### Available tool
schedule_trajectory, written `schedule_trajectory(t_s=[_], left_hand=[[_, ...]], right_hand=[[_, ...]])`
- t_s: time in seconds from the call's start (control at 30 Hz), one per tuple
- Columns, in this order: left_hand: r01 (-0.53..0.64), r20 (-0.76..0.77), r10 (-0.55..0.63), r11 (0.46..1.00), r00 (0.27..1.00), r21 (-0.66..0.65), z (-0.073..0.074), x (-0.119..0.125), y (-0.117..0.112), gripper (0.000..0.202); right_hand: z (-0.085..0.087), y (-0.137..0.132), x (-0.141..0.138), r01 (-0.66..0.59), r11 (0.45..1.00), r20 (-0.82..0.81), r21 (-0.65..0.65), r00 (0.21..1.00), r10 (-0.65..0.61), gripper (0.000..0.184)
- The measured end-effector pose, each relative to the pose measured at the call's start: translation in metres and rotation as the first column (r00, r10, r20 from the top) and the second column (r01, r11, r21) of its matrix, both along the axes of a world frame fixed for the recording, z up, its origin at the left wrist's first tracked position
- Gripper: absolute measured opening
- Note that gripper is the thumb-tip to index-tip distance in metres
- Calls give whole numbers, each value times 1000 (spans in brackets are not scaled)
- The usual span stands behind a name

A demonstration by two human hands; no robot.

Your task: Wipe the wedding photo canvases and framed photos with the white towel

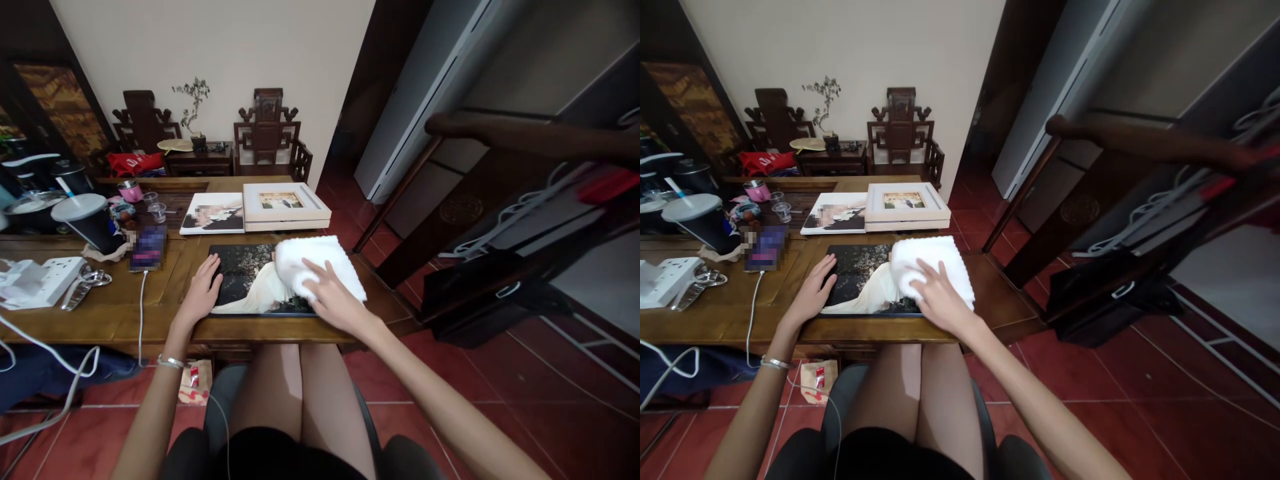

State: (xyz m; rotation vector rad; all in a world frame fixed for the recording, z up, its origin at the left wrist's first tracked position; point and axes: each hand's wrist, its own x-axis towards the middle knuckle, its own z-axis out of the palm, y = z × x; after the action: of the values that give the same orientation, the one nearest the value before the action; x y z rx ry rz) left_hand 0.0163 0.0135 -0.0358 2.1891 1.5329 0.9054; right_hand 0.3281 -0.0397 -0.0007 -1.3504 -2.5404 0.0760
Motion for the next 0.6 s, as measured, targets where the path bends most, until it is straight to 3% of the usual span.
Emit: schedule_trajectory(t_s=[0.13,0.23,0.33,0.5,0.6], left_hand=[[-11,-12,11,1000,1000,-1,-1,1,0,49],[-17,-16,17,1000,1000,-17,-1,1,-1,49],[-2,-16,1,1000,1000,-22,-1,0,-1,49],[8,3,-8,1000,1000,-26,0,-1,-1,49],[5,15,-5,1000,1000,-25,0,0,-1,48]], right_hand=[[8,-71,2,-133,990,-32,-54,991,132,27],[16,-82,6,-186,977,-45,-101,982,182,27],[18,-50,8,-160,980,-60,-122,986,153,28],[13,42,2,-62,996,-21,-56,998,61,28],[12,80,-4,-8,1000,-7,-23,1000,7,28]])
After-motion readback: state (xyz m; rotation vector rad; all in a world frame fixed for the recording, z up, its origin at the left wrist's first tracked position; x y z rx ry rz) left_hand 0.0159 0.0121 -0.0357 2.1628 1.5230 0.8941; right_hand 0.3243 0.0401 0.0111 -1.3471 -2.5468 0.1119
